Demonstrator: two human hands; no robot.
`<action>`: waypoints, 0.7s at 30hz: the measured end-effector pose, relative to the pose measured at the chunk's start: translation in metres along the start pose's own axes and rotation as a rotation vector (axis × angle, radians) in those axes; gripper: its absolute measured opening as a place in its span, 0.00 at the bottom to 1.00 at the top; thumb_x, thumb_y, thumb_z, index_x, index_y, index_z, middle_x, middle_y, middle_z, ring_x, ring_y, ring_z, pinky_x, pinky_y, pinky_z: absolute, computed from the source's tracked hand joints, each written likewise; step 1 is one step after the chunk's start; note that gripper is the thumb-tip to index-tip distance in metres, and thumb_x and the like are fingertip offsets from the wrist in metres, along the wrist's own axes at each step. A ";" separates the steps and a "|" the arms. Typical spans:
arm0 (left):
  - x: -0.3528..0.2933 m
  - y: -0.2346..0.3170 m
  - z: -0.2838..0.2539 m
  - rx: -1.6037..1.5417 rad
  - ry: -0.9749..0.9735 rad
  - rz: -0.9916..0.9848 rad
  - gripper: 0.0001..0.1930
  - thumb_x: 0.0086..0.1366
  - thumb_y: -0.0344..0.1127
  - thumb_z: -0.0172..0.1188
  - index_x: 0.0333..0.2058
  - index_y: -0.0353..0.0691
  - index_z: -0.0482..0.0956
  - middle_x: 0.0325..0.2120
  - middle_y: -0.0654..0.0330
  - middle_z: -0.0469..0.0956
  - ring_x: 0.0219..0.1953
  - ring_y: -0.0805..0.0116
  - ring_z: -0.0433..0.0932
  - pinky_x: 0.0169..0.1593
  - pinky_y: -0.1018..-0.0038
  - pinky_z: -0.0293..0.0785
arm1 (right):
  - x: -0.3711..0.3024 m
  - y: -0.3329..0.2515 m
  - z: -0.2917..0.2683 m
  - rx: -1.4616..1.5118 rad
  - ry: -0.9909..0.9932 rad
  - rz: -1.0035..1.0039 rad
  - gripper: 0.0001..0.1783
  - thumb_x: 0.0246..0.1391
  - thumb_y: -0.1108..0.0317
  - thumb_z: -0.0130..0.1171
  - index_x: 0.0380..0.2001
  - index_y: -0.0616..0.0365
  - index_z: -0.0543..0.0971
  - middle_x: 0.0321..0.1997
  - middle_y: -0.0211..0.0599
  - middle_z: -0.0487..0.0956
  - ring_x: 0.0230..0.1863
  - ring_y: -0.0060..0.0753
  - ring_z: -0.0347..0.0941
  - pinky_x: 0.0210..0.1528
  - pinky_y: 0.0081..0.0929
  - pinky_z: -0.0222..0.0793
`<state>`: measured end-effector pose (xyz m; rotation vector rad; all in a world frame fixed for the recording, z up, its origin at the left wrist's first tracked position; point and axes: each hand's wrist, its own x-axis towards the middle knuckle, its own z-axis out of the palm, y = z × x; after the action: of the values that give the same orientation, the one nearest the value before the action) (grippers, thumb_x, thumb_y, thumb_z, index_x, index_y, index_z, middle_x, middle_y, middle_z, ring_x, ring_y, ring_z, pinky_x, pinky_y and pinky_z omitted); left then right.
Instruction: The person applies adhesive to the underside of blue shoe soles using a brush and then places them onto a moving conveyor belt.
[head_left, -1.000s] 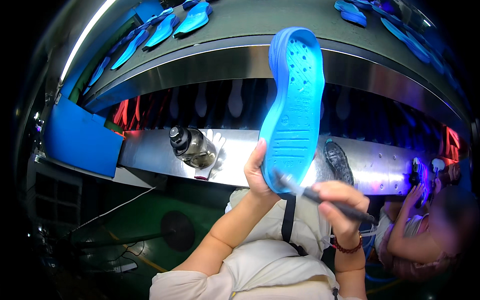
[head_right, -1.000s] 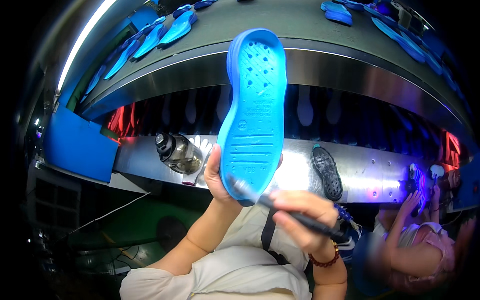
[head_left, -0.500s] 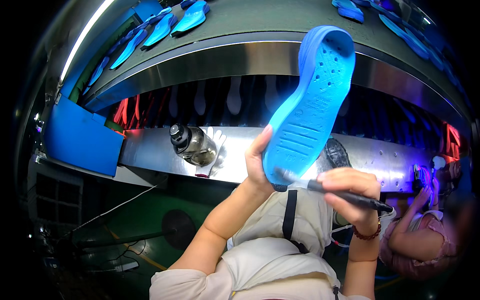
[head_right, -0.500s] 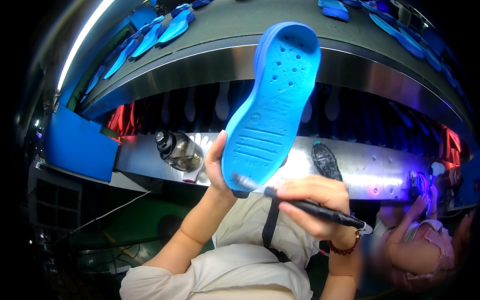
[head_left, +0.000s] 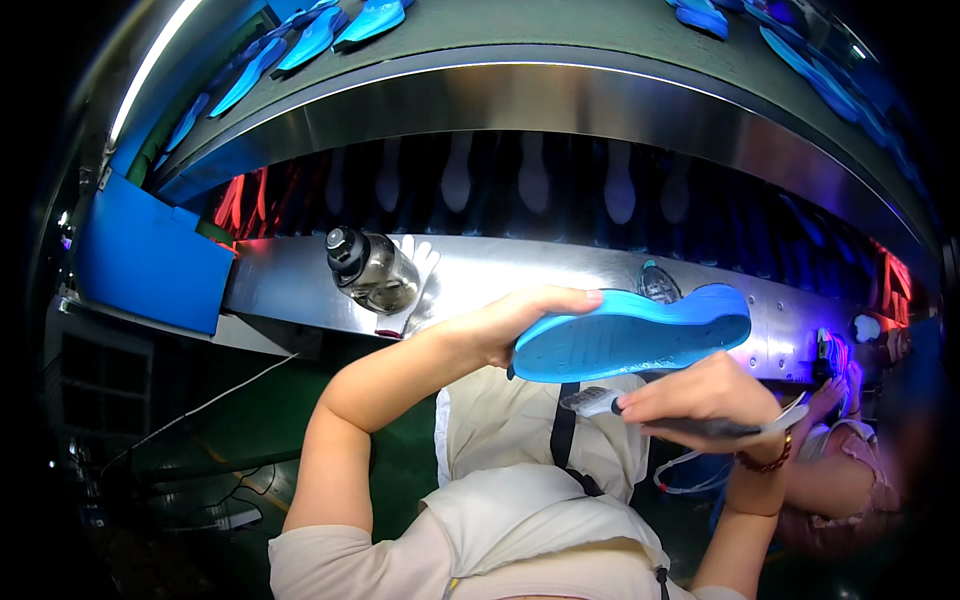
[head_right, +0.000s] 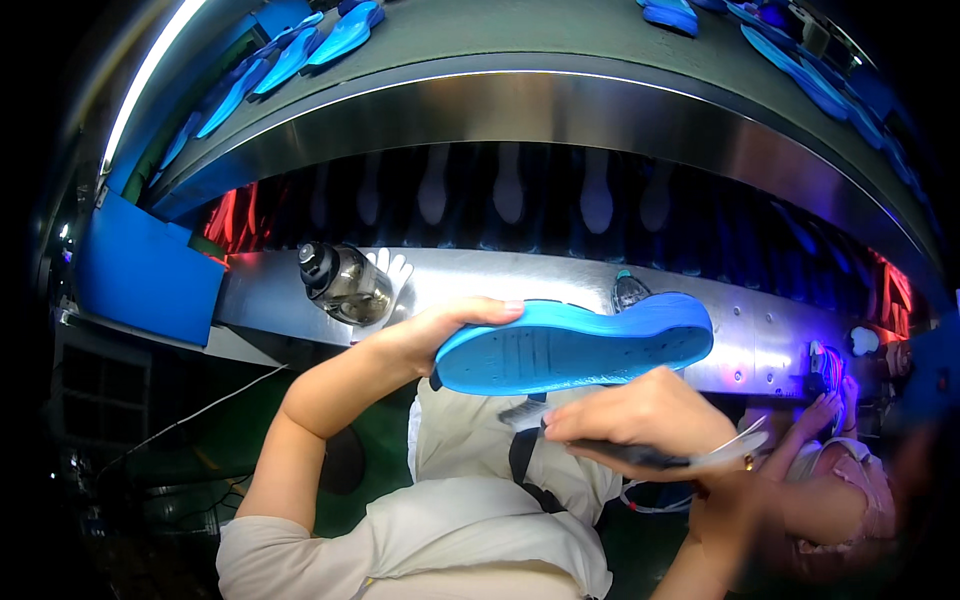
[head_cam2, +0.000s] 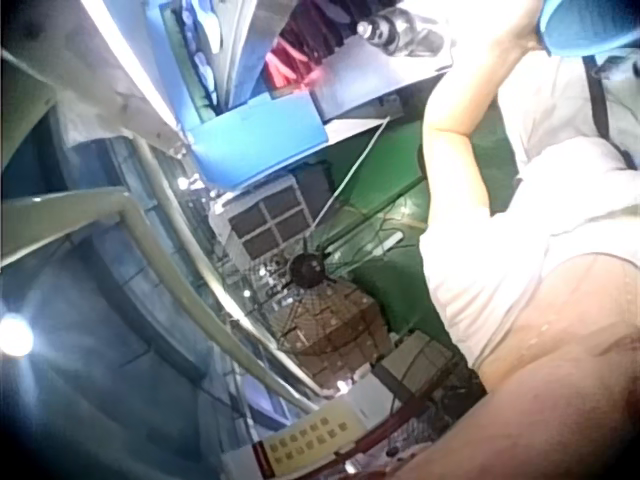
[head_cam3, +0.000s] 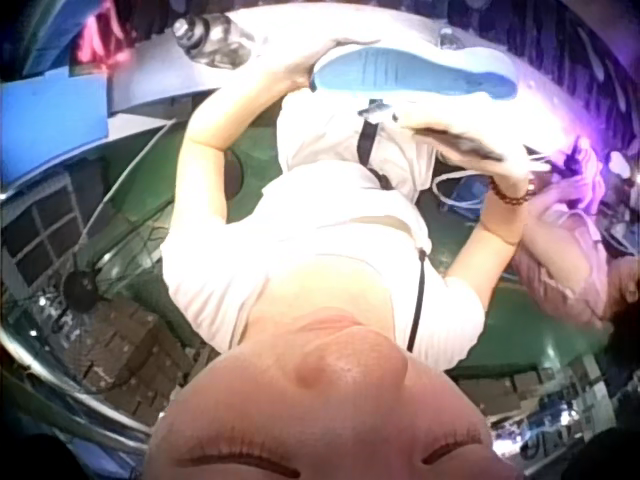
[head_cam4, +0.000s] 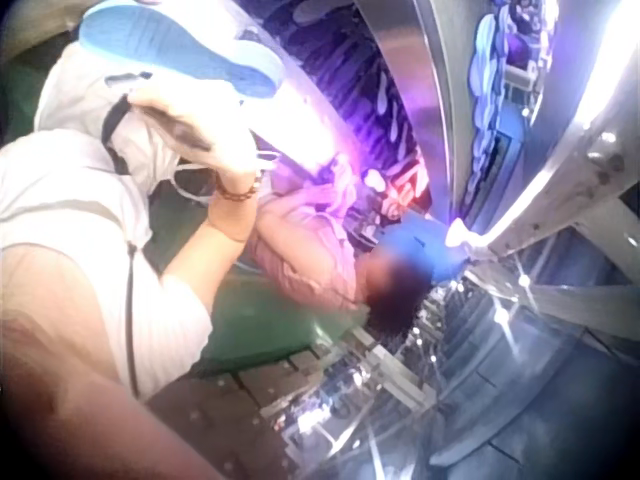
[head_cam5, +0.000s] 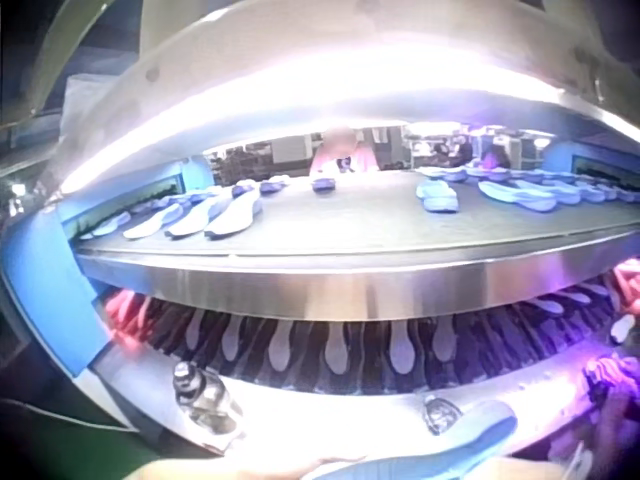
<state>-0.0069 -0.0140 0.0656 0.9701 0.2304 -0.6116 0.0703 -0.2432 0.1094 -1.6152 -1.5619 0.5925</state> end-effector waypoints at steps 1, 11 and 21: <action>-0.003 0.001 0.002 -0.001 0.029 -0.013 0.30 0.58 0.52 0.54 0.52 0.33 0.67 0.46 0.45 0.70 0.46 0.61 0.72 0.47 0.70 0.70 | 0.000 -0.001 -0.003 0.054 0.036 0.017 0.10 0.39 0.77 0.63 0.31 0.58 0.80 0.35 0.41 0.81 0.36 0.37 0.79 0.38 0.26 0.75; -0.020 0.004 -0.008 0.215 0.076 0.024 0.31 0.60 0.53 0.52 0.52 0.32 0.67 0.44 0.46 0.73 0.43 0.61 0.75 0.45 0.71 0.72 | -0.003 0.016 -0.025 -0.155 -0.024 0.026 0.10 0.41 0.74 0.64 0.32 0.60 0.79 0.36 0.42 0.80 0.36 0.37 0.79 0.38 0.25 0.74; 0.010 -0.033 -0.001 -0.439 -0.077 0.217 0.31 0.62 0.51 0.46 0.59 0.40 0.56 0.50 0.45 0.66 0.46 0.47 0.72 0.44 0.52 0.74 | -0.014 0.062 -0.005 0.490 0.559 0.348 0.10 0.46 0.75 0.59 0.34 0.65 0.80 0.25 0.36 0.79 0.18 0.16 0.70 0.22 0.12 0.67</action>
<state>-0.0180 -0.0309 0.0374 0.5371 0.1783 -0.3755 0.1098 -0.2528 0.0604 -1.4979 -0.6694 0.5817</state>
